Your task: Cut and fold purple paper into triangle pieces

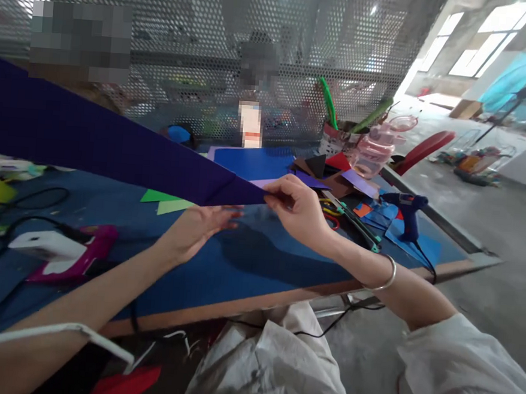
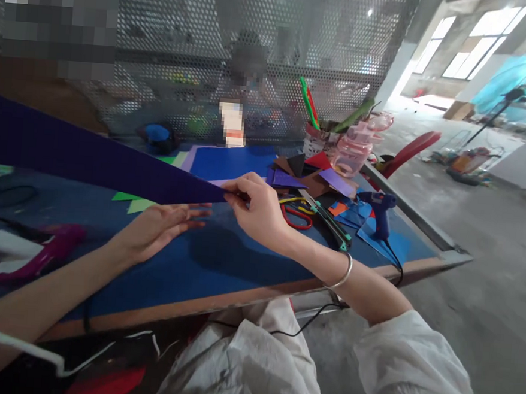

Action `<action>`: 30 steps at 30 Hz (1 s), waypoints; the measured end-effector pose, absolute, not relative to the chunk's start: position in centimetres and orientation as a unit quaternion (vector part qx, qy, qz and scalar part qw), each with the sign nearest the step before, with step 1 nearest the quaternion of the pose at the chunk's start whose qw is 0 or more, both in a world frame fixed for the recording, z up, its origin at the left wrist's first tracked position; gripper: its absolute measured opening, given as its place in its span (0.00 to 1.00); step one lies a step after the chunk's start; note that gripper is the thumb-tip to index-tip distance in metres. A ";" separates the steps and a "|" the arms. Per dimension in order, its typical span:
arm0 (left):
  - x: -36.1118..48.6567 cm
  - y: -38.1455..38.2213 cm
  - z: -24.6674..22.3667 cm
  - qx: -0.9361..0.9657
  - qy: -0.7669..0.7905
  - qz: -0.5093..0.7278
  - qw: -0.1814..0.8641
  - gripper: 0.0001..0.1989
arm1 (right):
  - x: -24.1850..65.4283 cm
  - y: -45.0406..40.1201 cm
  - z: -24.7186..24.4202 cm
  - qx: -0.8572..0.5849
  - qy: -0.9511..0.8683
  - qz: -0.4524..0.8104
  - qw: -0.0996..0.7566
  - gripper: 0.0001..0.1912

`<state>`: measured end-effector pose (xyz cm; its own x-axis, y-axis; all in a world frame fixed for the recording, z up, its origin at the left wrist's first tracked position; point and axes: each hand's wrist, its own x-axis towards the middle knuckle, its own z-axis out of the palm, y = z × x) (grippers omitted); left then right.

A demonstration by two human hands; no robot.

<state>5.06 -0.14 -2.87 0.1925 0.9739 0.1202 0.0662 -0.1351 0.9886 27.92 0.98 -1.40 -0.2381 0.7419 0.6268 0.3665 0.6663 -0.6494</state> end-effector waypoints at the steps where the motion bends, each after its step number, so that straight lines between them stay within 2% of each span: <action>1: 4.8 0.3 -3.0 0.579 0.432 0.481 0.497 0.21 | 27.3 1.1 -1.5 -0.355 -0.765 0.201 0.498 0.07; 5: 3.5 1.2 -3.2 0.534 0.427 0.535 0.496 0.20 | 25.9 1.2 -2.4 -0.345 -0.759 0.260 0.486 0.06; 11: 2.5 2.2 -3.9 0.522 0.437 0.546 0.487 0.17 | 26.3 0.8 -3.7 -0.353 -0.729 0.335 0.482 0.06; 18: 2.6 2.2 -3.8 0.483 0.442 0.549 0.521 0.15 | 27.1 1.0 -3.9 -0.386 -0.754 0.293 0.444 0.11; 22: 2.4 2.0 -2.8 0.467 0.446 0.545 0.535 0.12 | 27.3 1.5 -4.1 -0.391 -0.766 0.292 0.419 0.09; 26: 2.6 1.7 -2.6 0.454 0.451 0.560 0.527 0.16 | 27.4 1.4 -4.5 -0.382 -0.777 0.306 0.396 0.08; 30: 3.5 1.0 -2.7 0.433 0.461 0.561 0.534 0.18 | 27.3 1.5 -5.0 -0.374 -0.756 0.360 0.398 0.17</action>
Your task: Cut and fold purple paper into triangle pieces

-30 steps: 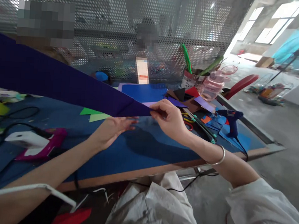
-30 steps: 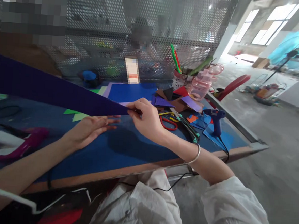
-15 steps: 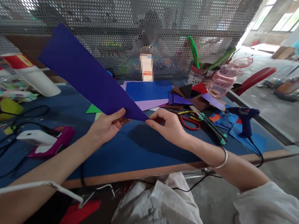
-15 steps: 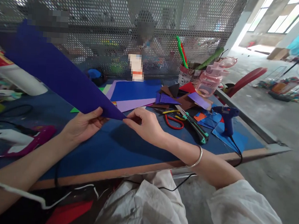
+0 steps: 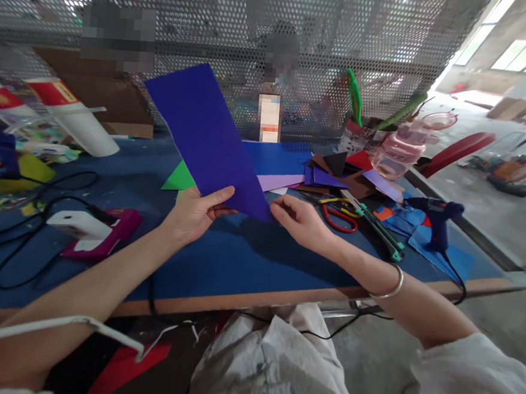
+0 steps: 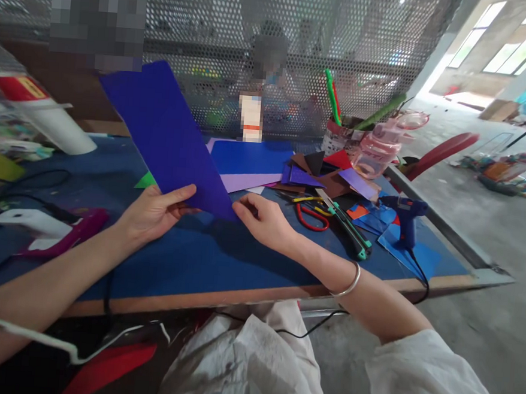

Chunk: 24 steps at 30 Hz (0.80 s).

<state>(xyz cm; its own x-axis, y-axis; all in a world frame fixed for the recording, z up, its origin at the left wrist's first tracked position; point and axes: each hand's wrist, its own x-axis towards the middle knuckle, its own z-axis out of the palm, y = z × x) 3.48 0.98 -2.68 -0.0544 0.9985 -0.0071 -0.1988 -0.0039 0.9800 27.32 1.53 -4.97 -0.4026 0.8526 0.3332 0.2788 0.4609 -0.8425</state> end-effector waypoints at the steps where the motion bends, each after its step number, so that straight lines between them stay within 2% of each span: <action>1: 3.7 0.8 -2.6 0.420 0.462 0.563 0.541 0.18 | 27.3 1.6 -5.0 -0.370 -0.744 0.387 0.401 0.19; 4: 4.0 0.6 -2.4 0.380 0.452 0.582 0.559 0.17 | 27.4 2.0 -5.0 -0.364 -0.704 0.452 0.410 0.23; 7: 3.9 0.8 -2.3 0.364 0.441 0.601 0.559 0.17 | 27.5 2.0 -4.8 -0.358 -0.706 0.453 0.409 0.24; 10: 3.6 1.1 -2.3 0.356 0.433 0.613 0.556 0.16 | 27.5 1.5 -4.6 -0.366 -0.738 0.408 0.393 0.22; 15: 3.3 1.3 -2.4 0.350 0.422 0.622 0.558 0.16 | 27.4 1.0 -4.6 -0.378 -0.773 0.317 0.400 0.11; 24: 3.7 1.2 -2.3 0.333 0.423 0.628 0.562 0.14 | 27.5 1.3 -5.0 -0.370 -0.794 0.236 0.420 0.08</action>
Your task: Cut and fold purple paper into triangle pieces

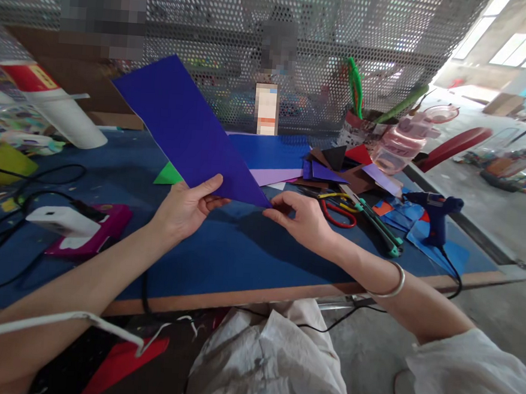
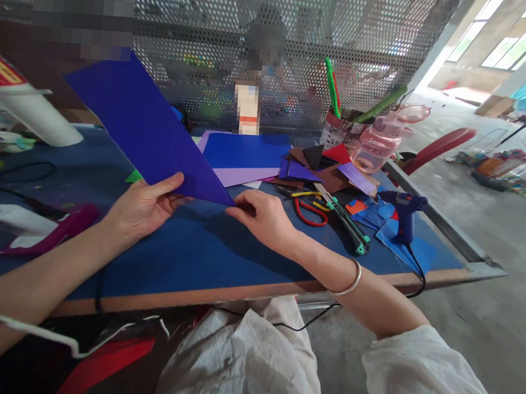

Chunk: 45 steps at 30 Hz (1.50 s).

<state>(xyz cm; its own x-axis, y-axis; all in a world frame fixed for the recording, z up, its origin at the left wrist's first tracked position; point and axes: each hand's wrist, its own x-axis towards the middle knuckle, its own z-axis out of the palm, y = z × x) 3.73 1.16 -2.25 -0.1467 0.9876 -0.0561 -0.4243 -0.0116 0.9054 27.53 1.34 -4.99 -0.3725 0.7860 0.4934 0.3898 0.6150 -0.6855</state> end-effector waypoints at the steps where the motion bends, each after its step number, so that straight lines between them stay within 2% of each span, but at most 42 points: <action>1: 3.8 1.1 -2.2 0.330 0.425 0.628 0.562 0.13 | 27.6 1.3 -5.1 -0.365 -0.800 0.224 0.422 0.08; 11: 4.7 0.7 -1.6 0.295 0.450 0.633 0.557 0.11 | 27.7 1.1 -5.5 -0.334 -0.828 0.147 0.425 0.12; 19: 4.6 0.6 -1.9 0.301 0.448 0.632 0.556 0.11 | 27.6 0.8 -5.3 -0.348 -0.826 0.172 0.409 0.18; 24: 4.5 0.4 -2.2 0.316 0.437 0.628 0.562 0.11 | 27.6 0.9 -5.3 -0.369 -0.832 0.142 0.389 0.12; 31: 5.1 -0.2 -2.5 0.334 0.437 0.607 0.573 0.16 | 27.6 0.8 -5.3 -0.371 -0.841 0.129 0.373 0.12; 40: 5.2 -0.2 -2.5 0.343 0.446 0.607 0.562 0.14 | 27.1 0.3 -4.9 -0.432 -0.845 0.120 0.291 0.14; 45: 5.2 -0.4 -2.5 0.353 0.445 0.607 0.556 0.14 | 27.0 0.4 -4.8 -0.453 -0.826 0.158 0.296 0.16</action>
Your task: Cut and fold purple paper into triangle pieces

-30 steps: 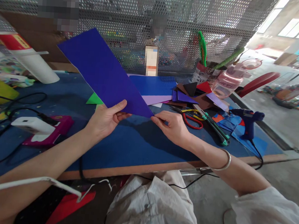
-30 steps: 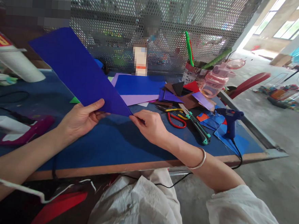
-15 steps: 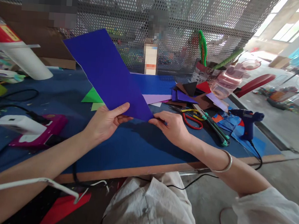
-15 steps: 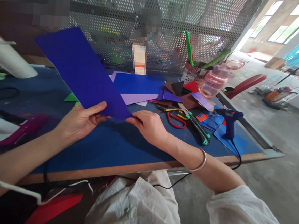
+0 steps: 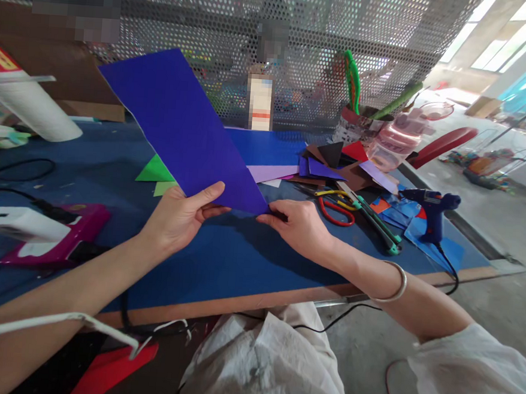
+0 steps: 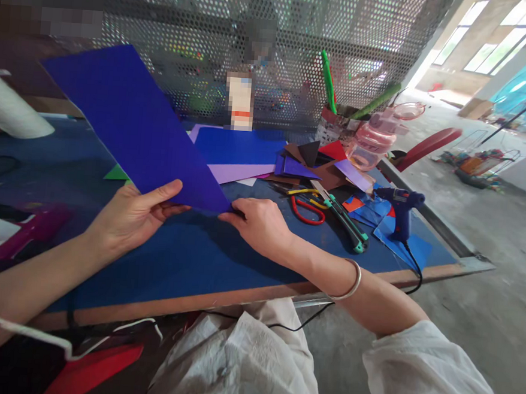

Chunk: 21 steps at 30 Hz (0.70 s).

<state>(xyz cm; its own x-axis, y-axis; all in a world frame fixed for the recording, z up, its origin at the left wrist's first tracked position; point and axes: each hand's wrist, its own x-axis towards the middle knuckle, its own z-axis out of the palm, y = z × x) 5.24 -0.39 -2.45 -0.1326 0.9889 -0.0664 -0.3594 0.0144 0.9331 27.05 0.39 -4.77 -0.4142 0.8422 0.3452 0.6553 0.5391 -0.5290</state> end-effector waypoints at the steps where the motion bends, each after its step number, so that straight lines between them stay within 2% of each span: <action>1: 5.2 -0.4 -2.5 0.355 0.442 0.608 0.556 0.14 | 27.1 0.4 -4.8 -0.456 -0.821 0.167 0.300 0.16; 9: 5.0 -0.3 -2.7 0.353 0.430 0.619 0.554 0.16 | 27.1 0.5 -5.2 -0.453 -0.791 0.210 0.353 0.14; 21: 5.2 -0.3 -2.5 0.354 0.427 0.618 0.557 0.14 | 27.0 0.2 -4.7 -0.451 -0.745 0.319 0.374 0.18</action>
